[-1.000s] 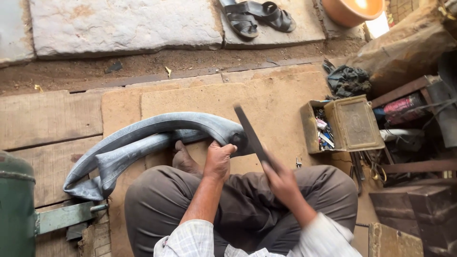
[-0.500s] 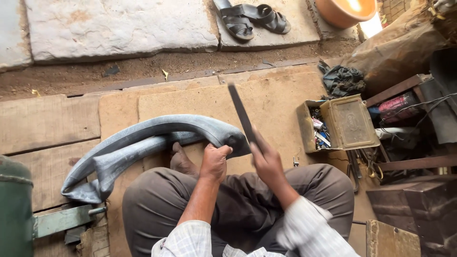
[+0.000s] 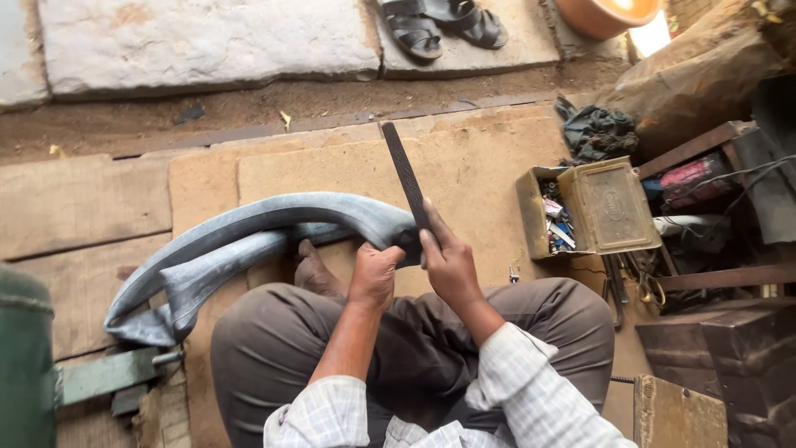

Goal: The recorder is using a rasp tool to roughen the surface of a motorcycle inner tube near a puncture in preparation for patching.

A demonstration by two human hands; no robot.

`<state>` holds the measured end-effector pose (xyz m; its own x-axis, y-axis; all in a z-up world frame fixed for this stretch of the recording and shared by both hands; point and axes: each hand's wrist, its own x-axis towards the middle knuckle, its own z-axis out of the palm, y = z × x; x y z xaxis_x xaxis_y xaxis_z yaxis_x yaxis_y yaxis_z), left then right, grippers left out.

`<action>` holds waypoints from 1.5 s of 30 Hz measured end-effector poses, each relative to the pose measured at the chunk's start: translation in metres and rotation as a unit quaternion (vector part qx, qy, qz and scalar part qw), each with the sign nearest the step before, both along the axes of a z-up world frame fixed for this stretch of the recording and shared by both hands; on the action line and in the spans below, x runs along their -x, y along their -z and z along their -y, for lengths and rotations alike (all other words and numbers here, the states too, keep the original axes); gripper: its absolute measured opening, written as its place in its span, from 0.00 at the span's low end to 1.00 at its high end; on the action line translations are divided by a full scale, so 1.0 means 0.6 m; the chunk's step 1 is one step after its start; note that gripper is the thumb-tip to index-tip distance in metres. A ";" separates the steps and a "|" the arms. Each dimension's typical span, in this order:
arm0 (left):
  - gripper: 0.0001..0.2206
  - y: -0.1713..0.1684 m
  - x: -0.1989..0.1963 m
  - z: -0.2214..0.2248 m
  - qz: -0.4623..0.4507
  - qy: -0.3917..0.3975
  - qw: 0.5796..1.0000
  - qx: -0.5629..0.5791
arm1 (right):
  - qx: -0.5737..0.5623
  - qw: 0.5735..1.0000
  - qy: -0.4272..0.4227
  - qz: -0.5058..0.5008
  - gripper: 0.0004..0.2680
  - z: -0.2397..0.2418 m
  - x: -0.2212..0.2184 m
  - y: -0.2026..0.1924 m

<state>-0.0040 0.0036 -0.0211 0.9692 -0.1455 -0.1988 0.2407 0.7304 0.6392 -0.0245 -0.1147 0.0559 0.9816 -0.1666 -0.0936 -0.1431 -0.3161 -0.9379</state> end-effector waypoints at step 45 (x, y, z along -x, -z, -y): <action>0.13 -0.014 -0.009 -0.004 -0.033 0.012 0.999 -0.002 | 0.104 0.994 -0.029 -0.036 0.21 0.062 0.164 0.042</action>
<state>0.0011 0.0062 -0.0127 0.9502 -0.1674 -0.2629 0.2998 0.7210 0.6247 -0.1230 -0.1517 0.0308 0.9821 -0.1336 -0.1324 -0.1828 -0.5119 -0.8394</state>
